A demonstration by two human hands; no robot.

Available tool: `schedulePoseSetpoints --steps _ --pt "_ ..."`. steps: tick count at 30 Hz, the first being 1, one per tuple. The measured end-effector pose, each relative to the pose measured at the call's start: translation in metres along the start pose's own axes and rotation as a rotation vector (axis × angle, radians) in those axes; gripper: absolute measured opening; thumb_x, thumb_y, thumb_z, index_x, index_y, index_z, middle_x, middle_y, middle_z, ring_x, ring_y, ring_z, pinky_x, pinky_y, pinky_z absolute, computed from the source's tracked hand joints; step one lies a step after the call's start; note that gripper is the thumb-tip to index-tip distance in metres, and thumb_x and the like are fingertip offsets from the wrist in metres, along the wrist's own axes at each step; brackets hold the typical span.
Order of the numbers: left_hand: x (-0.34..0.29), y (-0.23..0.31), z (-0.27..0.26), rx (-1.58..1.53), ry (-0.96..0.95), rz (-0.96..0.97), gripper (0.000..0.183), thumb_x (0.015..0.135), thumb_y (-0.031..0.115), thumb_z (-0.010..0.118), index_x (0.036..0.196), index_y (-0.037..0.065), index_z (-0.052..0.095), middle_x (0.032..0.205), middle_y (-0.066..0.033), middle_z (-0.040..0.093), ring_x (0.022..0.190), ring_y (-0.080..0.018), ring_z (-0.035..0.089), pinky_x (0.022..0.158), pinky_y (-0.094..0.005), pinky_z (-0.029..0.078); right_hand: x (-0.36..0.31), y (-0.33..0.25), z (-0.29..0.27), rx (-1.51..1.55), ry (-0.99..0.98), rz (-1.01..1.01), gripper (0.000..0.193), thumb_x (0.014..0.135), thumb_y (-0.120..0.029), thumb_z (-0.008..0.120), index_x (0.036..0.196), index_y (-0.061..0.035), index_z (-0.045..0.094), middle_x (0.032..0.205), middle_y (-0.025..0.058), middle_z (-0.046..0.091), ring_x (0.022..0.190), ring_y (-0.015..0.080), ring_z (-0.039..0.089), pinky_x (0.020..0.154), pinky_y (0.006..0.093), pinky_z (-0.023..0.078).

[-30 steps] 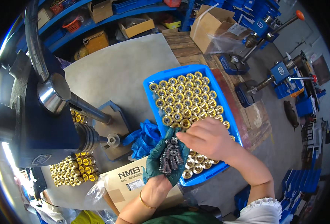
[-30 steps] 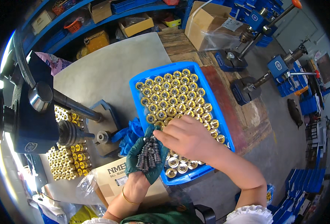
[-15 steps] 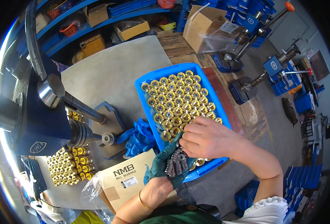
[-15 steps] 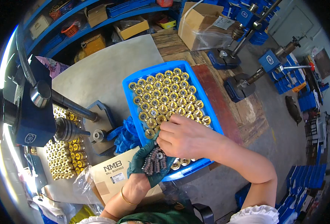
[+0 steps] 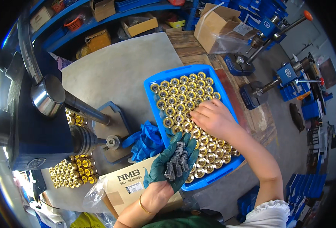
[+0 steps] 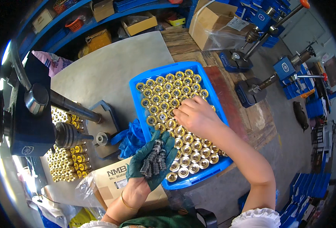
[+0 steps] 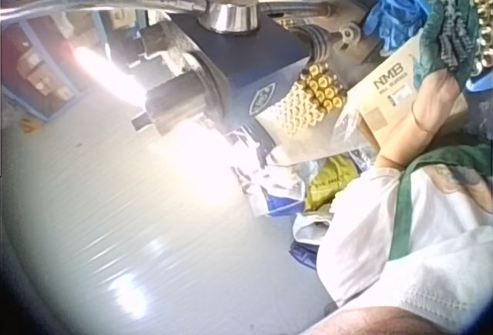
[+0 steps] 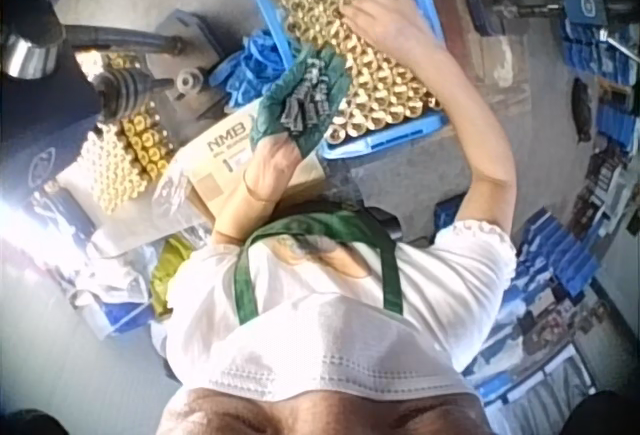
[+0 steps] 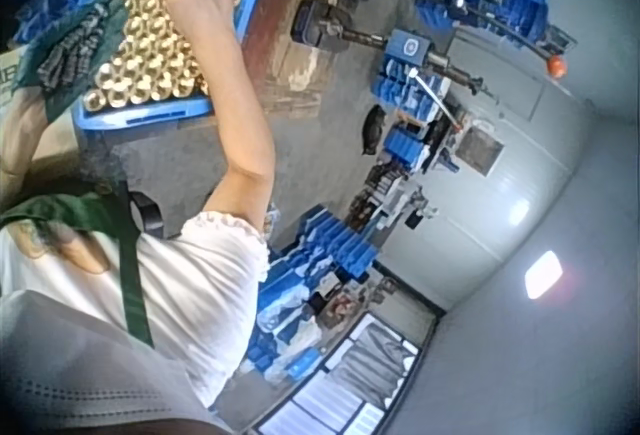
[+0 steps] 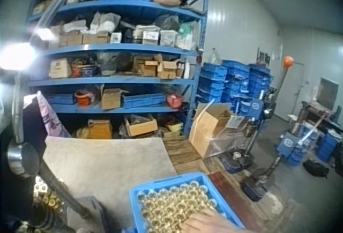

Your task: The person puts on gloves, unpacks ball bearings from a box, and inserts the bearings into metal components in a tray by hand.

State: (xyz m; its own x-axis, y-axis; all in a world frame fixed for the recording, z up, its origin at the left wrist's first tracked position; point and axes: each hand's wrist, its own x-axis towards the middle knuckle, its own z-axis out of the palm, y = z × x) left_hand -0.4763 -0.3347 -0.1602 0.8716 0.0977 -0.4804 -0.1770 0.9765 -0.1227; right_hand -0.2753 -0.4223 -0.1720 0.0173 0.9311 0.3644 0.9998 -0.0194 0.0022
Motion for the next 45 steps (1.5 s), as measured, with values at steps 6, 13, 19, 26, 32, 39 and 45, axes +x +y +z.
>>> schedulePoseSetpoints --steps 6,13,19,26,32,39,45 --pt "-0.001 -0.002 -0.016 -0.011 -0.023 -0.057 0.030 0.092 0.013 0.048 0.119 0.002 0.055 0.118 -0.0122 0.060 0.110 -0.0249 0.057 0.102 -0.0432 0.042 0.011 -0.043 -0.054 0.313 -0.036 -0.110 0.026 0.072 -0.016 0.071 0.097 -0.0094 0.066 0.100 0.0030 0.061 0.102 0.0205 0.057 0.082 0.0367 0.043" --pt "-0.001 -0.008 -0.018 0.067 -0.010 -0.076 0.029 0.093 0.015 0.047 0.116 0.000 0.056 0.114 -0.0119 0.061 0.108 -0.0244 0.058 0.102 -0.0438 0.042 -0.003 -0.044 -0.047 0.215 -0.081 -0.201 0.029 0.069 -0.011 0.072 0.095 -0.0051 0.063 0.097 0.0064 0.061 0.102 0.0216 0.057 0.084 0.0364 0.044" --pt "0.000 -0.006 -0.004 0.048 0.008 -0.061 0.031 0.093 0.012 0.047 0.123 0.002 0.053 0.124 -0.0134 0.055 0.117 -0.0271 0.053 0.105 -0.0453 0.039 -0.004 -0.005 -0.018 0.277 0.174 0.021 0.018 0.069 -0.005 0.071 0.085 -0.0031 0.063 0.093 0.0086 0.061 0.095 0.0240 0.059 0.081 0.0371 0.047" --pt "0.005 -0.005 -0.006 -0.033 -0.038 -0.077 0.038 0.094 0.014 0.047 0.131 0.006 0.046 0.131 -0.0130 0.050 0.124 -0.0278 0.047 0.108 -0.0440 0.035 -0.021 0.010 -0.001 -0.102 0.013 -0.007 0.023 0.074 -0.011 0.067 0.095 -0.0017 0.063 0.096 0.0074 0.061 0.102 0.0215 0.056 0.082 0.0369 0.044" --pt "0.000 -0.006 -0.013 0.007 -0.077 -0.094 0.034 0.093 0.016 0.049 0.124 0.003 0.052 0.123 -0.0112 0.056 0.114 -0.0245 0.054 0.102 -0.0409 0.042 -0.007 -0.043 -0.053 0.389 0.057 0.008 0.021 0.073 -0.012 0.072 0.092 -0.0040 0.067 0.097 0.0068 0.063 0.107 0.0233 0.057 0.085 0.0388 0.043" --pt "0.004 -0.021 -0.019 -0.012 0.034 -0.153 0.025 0.091 0.013 0.050 0.111 0.002 0.058 0.109 -0.0113 0.063 0.100 -0.0226 0.061 0.097 -0.0402 0.046 -0.018 -0.050 -0.051 0.456 -0.033 0.039 0.018 0.071 -0.007 0.072 0.088 -0.0036 0.066 0.094 0.0072 0.063 0.103 0.0238 0.059 0.085 0.0399 0.044" --pt "0.003 -0.021 -0.005 0.047 -0.001 -0.124 0.033 0.093 0.014 0.048 0.123 0.001 0.052 0.130 -0.0158 0.051 0.122 -0.0284 0.048 0.107 -0.0430 0.036 -0.026 -0.003 -0.018 0.308 0.158 0.248 0.018 0.073 -0.005 0.069 0.091 -0.0019 0.065 0.098 0.0105 0.064 0.099 0.0259 0.060 0.083 0.0410 0.047"
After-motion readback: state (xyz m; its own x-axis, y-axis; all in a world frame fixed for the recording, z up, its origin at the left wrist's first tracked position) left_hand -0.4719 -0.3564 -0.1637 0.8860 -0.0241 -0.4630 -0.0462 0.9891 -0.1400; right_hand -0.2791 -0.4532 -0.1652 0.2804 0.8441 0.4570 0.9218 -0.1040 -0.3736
